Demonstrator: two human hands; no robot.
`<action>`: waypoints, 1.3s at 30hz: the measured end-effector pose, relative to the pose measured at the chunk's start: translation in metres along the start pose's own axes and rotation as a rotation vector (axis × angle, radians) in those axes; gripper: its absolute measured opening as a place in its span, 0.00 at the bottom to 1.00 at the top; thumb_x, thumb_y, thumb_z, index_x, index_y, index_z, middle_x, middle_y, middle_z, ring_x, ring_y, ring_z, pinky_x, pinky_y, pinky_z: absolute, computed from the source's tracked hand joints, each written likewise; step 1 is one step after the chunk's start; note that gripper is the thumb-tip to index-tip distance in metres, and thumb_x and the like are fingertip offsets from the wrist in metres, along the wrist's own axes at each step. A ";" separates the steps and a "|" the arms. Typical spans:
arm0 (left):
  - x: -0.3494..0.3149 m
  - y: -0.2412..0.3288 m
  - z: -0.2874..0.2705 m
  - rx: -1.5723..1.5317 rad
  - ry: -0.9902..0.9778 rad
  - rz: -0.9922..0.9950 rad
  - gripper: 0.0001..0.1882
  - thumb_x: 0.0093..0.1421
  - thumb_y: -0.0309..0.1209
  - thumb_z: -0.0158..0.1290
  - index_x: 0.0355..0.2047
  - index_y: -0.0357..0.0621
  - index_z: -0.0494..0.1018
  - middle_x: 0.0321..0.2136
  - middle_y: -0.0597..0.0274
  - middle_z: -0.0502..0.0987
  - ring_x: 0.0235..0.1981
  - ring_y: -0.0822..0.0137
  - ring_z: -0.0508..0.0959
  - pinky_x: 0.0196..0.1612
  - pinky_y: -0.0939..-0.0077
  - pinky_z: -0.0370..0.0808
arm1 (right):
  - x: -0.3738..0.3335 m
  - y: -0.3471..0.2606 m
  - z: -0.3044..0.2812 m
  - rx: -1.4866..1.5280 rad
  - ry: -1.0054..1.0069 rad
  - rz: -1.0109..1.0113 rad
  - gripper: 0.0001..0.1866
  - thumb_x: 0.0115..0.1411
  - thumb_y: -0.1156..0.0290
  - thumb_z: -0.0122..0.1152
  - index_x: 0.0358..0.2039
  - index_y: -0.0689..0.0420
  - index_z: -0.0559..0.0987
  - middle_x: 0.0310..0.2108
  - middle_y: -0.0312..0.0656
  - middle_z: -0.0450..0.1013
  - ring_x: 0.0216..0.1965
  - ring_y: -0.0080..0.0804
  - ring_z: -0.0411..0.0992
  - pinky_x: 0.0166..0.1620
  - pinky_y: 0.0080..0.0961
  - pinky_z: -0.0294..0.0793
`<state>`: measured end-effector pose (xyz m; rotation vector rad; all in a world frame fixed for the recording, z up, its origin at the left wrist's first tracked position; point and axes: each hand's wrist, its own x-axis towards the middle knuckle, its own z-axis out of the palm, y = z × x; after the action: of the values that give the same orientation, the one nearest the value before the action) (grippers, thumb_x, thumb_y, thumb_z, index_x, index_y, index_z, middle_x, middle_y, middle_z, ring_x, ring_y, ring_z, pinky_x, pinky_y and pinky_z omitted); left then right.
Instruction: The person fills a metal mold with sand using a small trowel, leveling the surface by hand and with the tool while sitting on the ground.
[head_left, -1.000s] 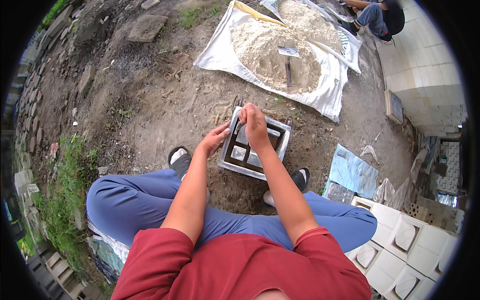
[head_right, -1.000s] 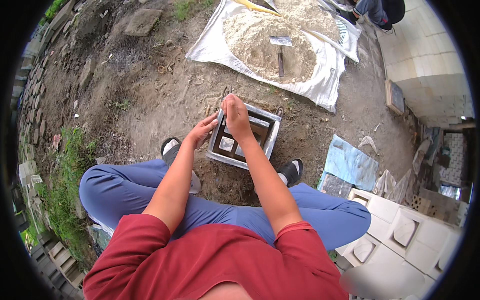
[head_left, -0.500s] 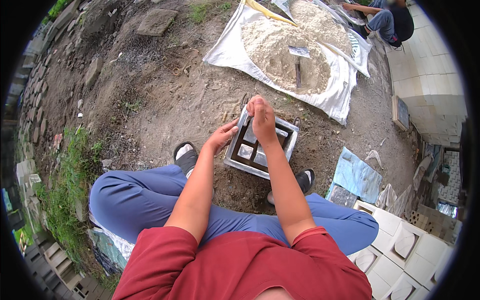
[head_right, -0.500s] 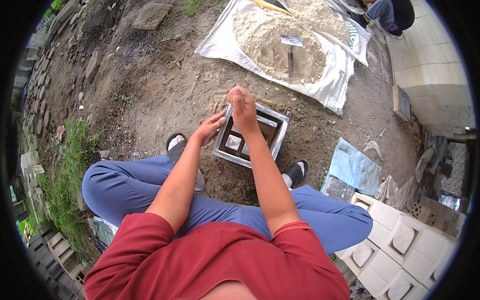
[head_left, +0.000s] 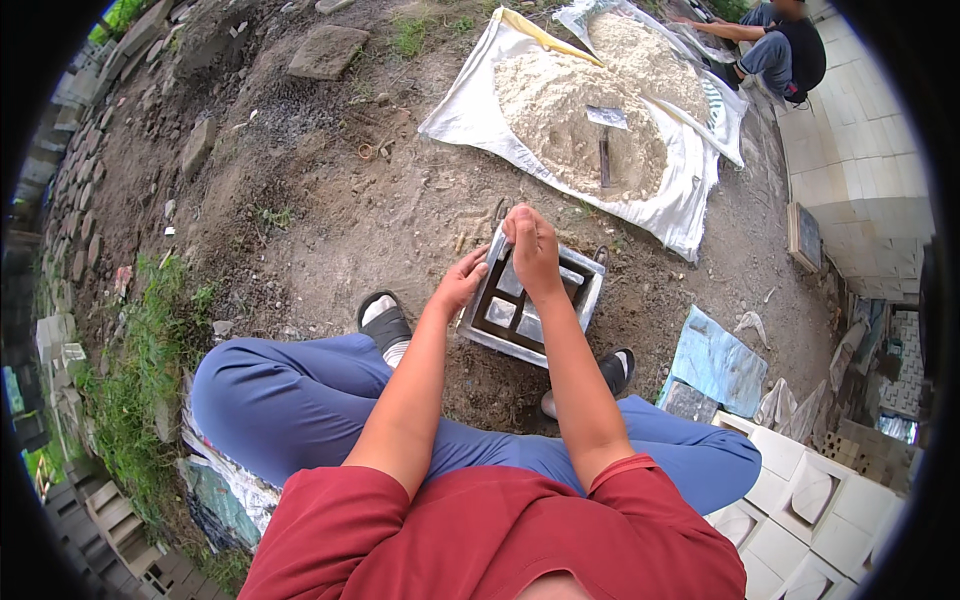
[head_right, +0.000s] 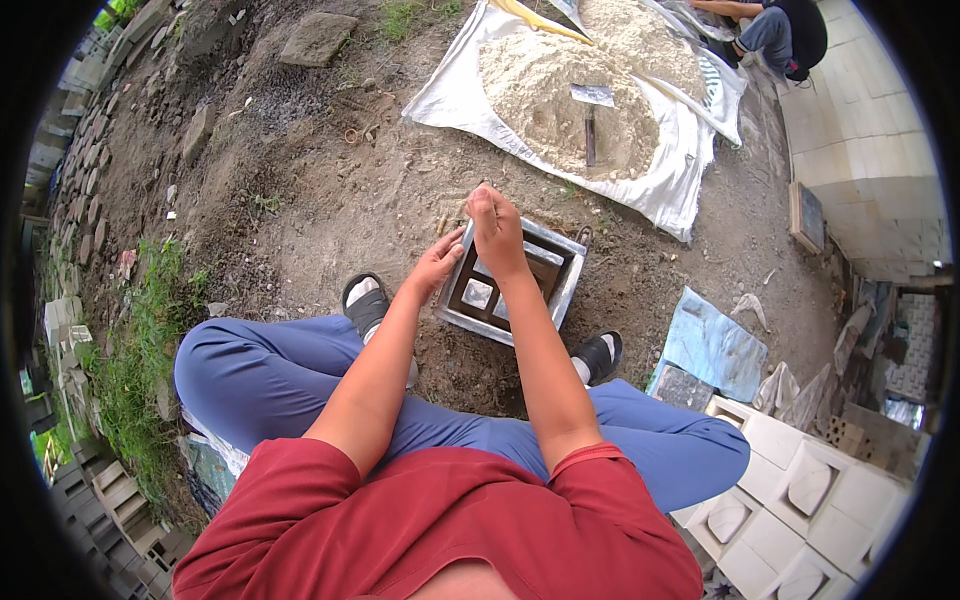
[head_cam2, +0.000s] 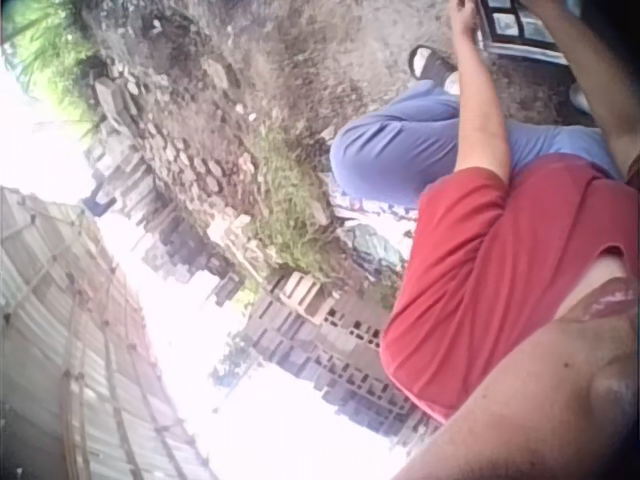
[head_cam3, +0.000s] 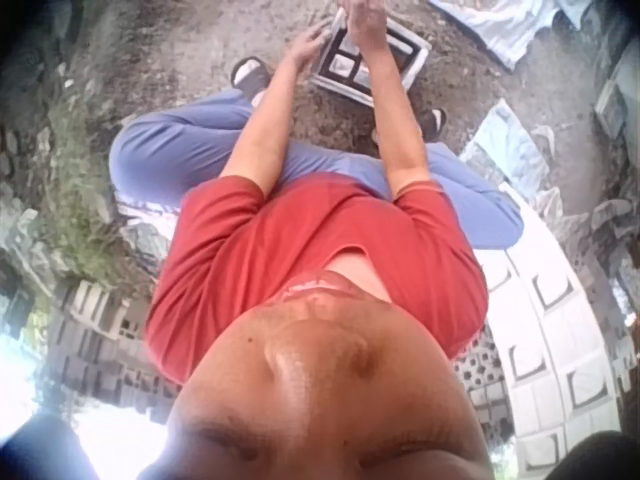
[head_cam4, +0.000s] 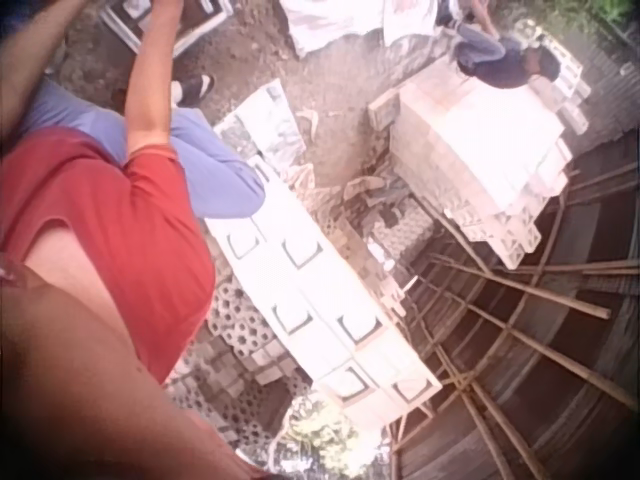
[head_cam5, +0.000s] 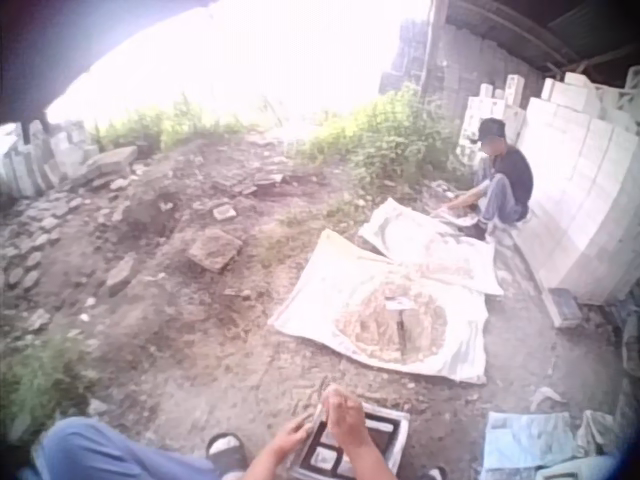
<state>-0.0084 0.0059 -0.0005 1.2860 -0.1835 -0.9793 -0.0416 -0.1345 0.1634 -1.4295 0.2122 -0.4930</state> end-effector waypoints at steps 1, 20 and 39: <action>0.002 0.001 0.004 -0.009 0.024 0.005 0.29 0.74 0.39 0.53 0.72 0.48 0.64 0.64 0.62 0.73 0.63 0.68 0.72 0.67 0.70 0.65 | 0.001 0.001 -0.003 0.003 -0.007 -0.008 0.23 0.78 0.56 0.47 0.27 0.58 0.66 0.25 0.30 0.59 0.29 0.19 0.57 0.34 0.23 0.60; -0.034 -0.013 0.064 1.097 0.740 -0.008 0.26 0.76 0.47 0.36 0.52 0.42 0.77 0.51 0.44 0.77 0.58 0.42 0.73 0.63 0.48 0.68 | -0.004 0.015 -0.032 -0.169 -0.138 -0.075 0.25 0.78 0.55 0.48 0.25 0.58 0.67 0.24 0.28 0.59 0.29 0.18 0.56 0.33 0.23 0.60; -0.037 -0.007 0.047 1.095 0.795 0.179 0.22 0.75 0.43 0.41 0.46 0.38 0.77 0.53 0.43 0.77 0.57 0.42 0.74 0.62 0.50 0.70 | -0.005 -0.009 -0.009 0.004 -0.032 0.052 0.26 0.77 0.54 0.49 0.23 0.57 0.65 0.24 0.31 0.59 0.27 0.20 0.56 0.32 0.24 0.58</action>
<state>-0.0635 -0.0017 0.0231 2.5032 -0.2120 -0.0798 -0.0521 -0.1407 0.1706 -1.4236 0.2216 -0.4273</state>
